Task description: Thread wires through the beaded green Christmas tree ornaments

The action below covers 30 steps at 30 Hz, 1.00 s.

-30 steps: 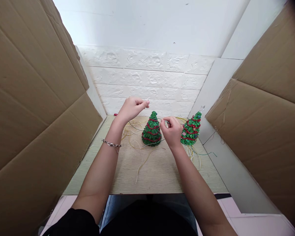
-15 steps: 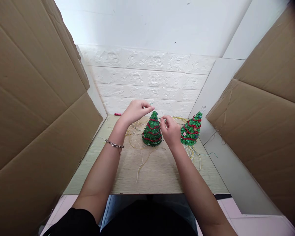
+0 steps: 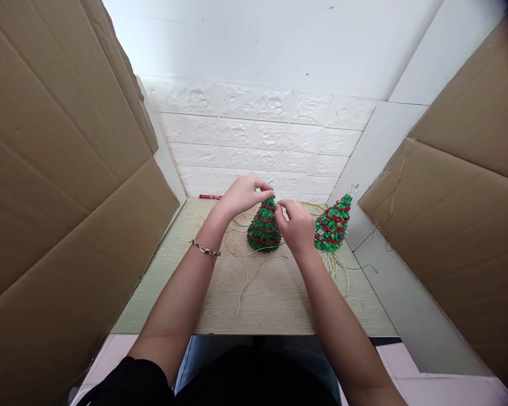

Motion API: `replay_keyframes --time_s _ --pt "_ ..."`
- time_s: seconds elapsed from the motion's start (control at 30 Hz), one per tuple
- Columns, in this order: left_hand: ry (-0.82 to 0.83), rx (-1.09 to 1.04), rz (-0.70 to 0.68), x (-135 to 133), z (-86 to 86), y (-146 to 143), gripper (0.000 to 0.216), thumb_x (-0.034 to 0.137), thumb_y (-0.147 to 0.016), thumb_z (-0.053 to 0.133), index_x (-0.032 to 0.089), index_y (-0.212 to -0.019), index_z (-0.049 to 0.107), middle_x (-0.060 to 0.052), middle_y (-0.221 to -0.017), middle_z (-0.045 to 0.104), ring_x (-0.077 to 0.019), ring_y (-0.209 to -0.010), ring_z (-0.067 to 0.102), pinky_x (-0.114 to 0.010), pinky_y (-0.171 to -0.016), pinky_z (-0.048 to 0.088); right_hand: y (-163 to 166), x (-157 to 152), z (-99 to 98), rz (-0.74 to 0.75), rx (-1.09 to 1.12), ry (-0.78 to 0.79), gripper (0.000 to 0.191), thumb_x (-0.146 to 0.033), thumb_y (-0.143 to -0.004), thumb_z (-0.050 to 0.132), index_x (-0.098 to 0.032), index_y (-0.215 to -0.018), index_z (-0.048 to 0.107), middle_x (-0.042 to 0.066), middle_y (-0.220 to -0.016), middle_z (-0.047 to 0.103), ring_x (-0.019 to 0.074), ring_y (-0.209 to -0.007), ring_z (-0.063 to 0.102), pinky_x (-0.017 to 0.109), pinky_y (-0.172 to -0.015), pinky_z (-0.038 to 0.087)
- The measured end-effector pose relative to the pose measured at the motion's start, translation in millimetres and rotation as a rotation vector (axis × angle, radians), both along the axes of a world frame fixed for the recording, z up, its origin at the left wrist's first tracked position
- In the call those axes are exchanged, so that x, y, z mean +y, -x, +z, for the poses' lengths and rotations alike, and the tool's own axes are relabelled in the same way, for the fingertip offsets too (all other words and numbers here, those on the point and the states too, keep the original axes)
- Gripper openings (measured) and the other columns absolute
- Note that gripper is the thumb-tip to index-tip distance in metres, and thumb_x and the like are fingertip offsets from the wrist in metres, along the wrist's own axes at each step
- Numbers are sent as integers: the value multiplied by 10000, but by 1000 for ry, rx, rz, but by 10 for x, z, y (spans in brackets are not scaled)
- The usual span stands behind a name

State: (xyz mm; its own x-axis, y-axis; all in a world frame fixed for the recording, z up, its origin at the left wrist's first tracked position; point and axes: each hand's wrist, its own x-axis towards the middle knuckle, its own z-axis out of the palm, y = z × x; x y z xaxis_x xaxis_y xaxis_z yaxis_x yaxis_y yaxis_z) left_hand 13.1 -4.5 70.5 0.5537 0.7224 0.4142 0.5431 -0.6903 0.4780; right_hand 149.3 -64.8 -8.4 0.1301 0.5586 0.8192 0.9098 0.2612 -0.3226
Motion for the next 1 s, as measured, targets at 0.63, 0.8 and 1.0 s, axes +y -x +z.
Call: replay_keyframes --time_s 0.63,0.8,1.0 --pt "12 25 33 -12 3 -3 236 270 -749 573 193 -902 736 -34 -904 714 -165 -814 615 -283 -743 451 48 50 3 128 165 130 178 -250 -873 334 -207 -807 493 33 -731 571 163 -629 481 273 -595 328" --pt "22 45 48 -12 10 3 241 278 -750 578 199 -913 737 -34 -903 719 -164 -795 618 -283 -727 451 51 76 -4 183 102 180 185 -249 -887 331 -210 -791 485 49 -783 565 179 -727 501 282 -645 347" --pt "18 48 40 15 -3 9 243 304 -748 587 198 -903 741 -34 -875 720 -160 -769 608 -274 -692 435 -44 -25 49 185 121 345 114 -327 -806 488 -213 -794 490 14 -793 553 157 -697 480 268 -622 333"
